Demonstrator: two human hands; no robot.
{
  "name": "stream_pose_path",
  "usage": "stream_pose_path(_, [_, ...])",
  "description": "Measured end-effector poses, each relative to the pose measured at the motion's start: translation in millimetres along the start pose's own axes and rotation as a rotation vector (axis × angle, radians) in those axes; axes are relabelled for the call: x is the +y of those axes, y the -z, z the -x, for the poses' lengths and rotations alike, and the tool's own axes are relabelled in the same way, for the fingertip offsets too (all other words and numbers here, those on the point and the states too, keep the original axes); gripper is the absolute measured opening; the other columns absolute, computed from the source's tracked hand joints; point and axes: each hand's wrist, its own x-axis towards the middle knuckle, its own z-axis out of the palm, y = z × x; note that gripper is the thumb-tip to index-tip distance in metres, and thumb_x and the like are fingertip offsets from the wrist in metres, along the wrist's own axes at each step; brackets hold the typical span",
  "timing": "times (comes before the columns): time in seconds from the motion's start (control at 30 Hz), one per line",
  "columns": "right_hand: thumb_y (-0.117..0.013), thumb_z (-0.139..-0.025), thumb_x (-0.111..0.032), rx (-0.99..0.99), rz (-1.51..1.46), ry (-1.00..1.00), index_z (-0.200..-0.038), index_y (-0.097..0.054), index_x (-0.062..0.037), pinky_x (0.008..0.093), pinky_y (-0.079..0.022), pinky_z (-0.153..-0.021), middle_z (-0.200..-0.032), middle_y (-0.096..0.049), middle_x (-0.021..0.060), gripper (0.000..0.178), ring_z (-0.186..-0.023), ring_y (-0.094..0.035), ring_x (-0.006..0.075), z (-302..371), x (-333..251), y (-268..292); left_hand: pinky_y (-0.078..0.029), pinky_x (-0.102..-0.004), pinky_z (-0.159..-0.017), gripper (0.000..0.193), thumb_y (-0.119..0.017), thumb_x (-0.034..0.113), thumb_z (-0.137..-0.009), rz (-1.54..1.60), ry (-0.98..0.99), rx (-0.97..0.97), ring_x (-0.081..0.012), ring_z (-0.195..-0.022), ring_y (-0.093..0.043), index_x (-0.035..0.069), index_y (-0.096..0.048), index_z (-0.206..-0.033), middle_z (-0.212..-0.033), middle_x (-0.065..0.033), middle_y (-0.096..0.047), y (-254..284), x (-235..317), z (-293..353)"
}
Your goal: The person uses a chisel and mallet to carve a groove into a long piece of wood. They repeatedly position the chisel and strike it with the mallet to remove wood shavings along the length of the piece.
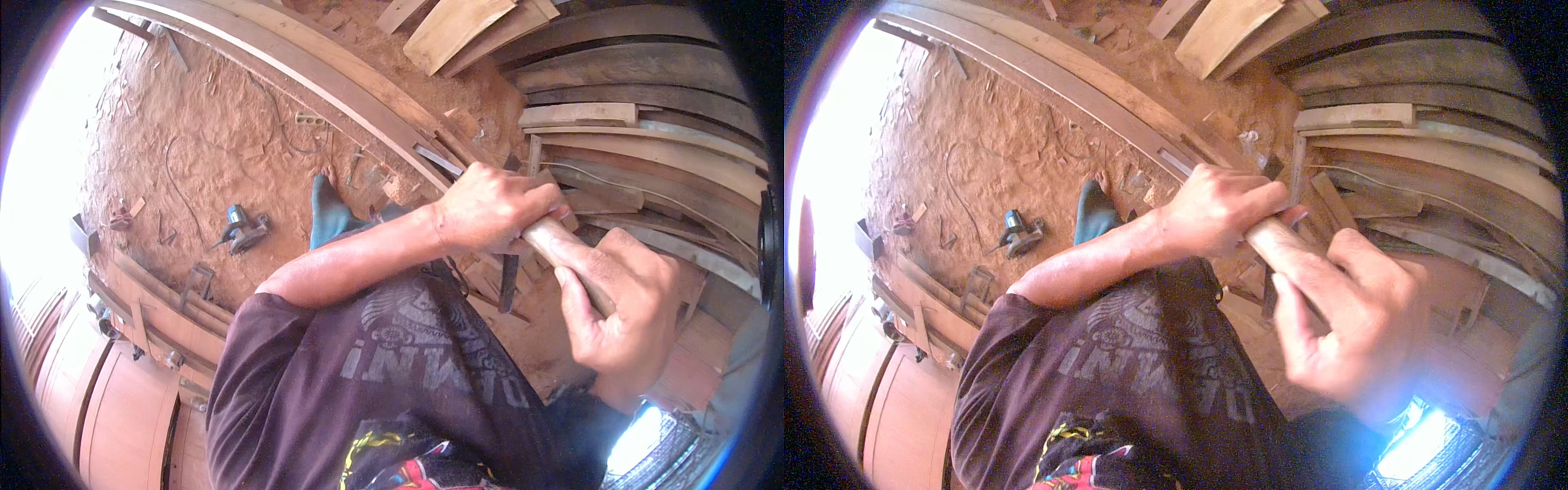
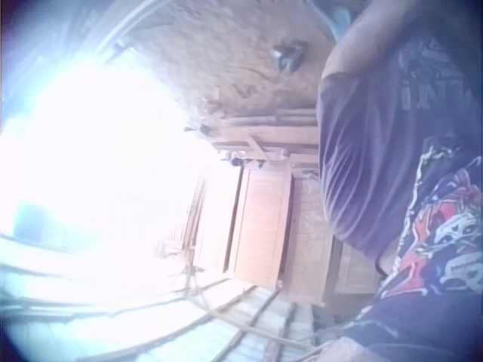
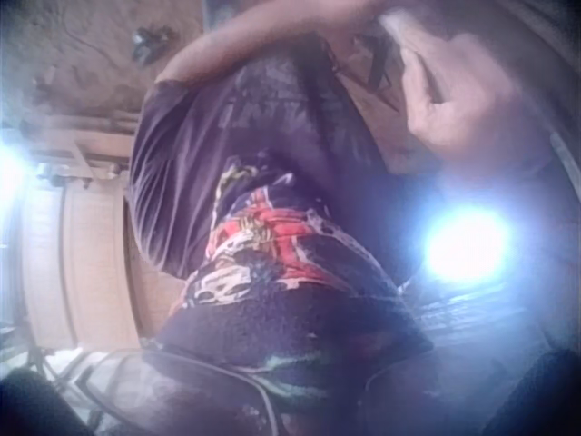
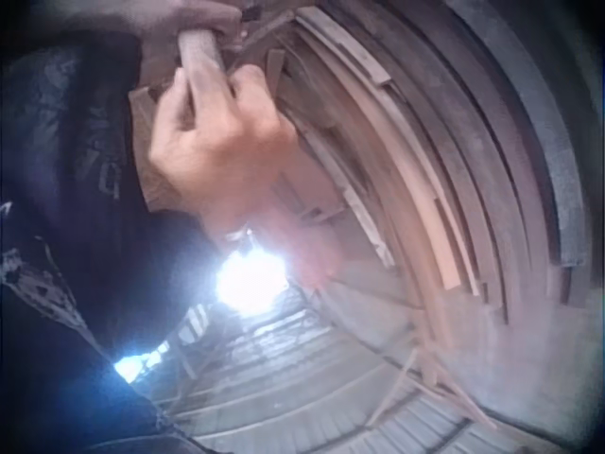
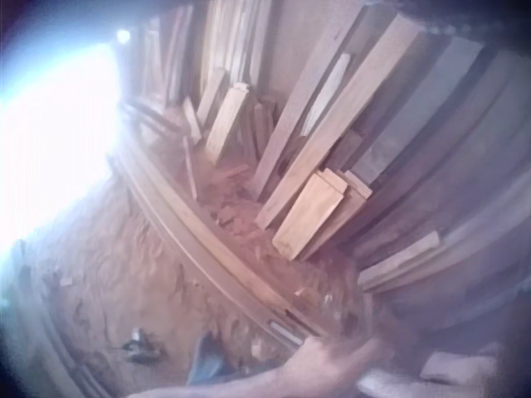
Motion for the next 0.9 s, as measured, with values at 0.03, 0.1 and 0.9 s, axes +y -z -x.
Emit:
stream_pose_path(0.03, [-0.074, -0.075, 0.001, 0.030, -0.024, 0.037, -0.103, -0.080, -0.0048, 0.0410, -0.046, -0.050, -0.068, -0.060, 0.0138, 0.030, -0.054, -0.060, 0.0308, -10.8, -6.8, 2.2, -0.051, -0.0470, -0.052, 0.021, -0.080, 0.027, -0.089, 0.057, -0.024, 0.070, -0.0322, -0.061, -0.066, 0.015, -0.063, -0.092, -0.069, -0.0066, -0.062, 7.1, 0.6, -3.4])
stream_pose_path(0.1, [-0.074, -0.076, 0.000, 0.046, -0.010, 0.115, -0.102, -0.080, -0.0046, 0.0408, -0.045, -0.048, -0.068, -0.060, 0.0135, 0.027, -0.053, -0.060, 0.0301, -29.6, -20.9, 2.3, -0.047, -0.0452, -0.050, 0.027, -0.080, 0.025, -0.094, 0.101, -0.026, 0.154, -0.0318, -0.056, -0.062, 0.014, -0.059, -0.081, -0.065, -0.0062, -0.058, 16.5, -4.2, 2.6])
stream_pose_path(0.9, [-0.078, -0.090, -0.008, 0.446, -0.124, 0.112, -0.077, -0.073, 0.0011, 0.0347, -0.039, -0.054, -0.062, -0.058, 0.0130, 0.017, -0.055, -0.055, 0.0241, 15.2, 9.3, -33.7, -0.059, -0.0521, -0.071, 0.041, -0.080, 0.020, -0.069, -0.034, 0.007, -0.082, -0.0404, -0.078, -0.074, 0.013, -0.070, -0.107, -0.080, -0.0153, -0.073, 9.7, -7.1, -1.4])
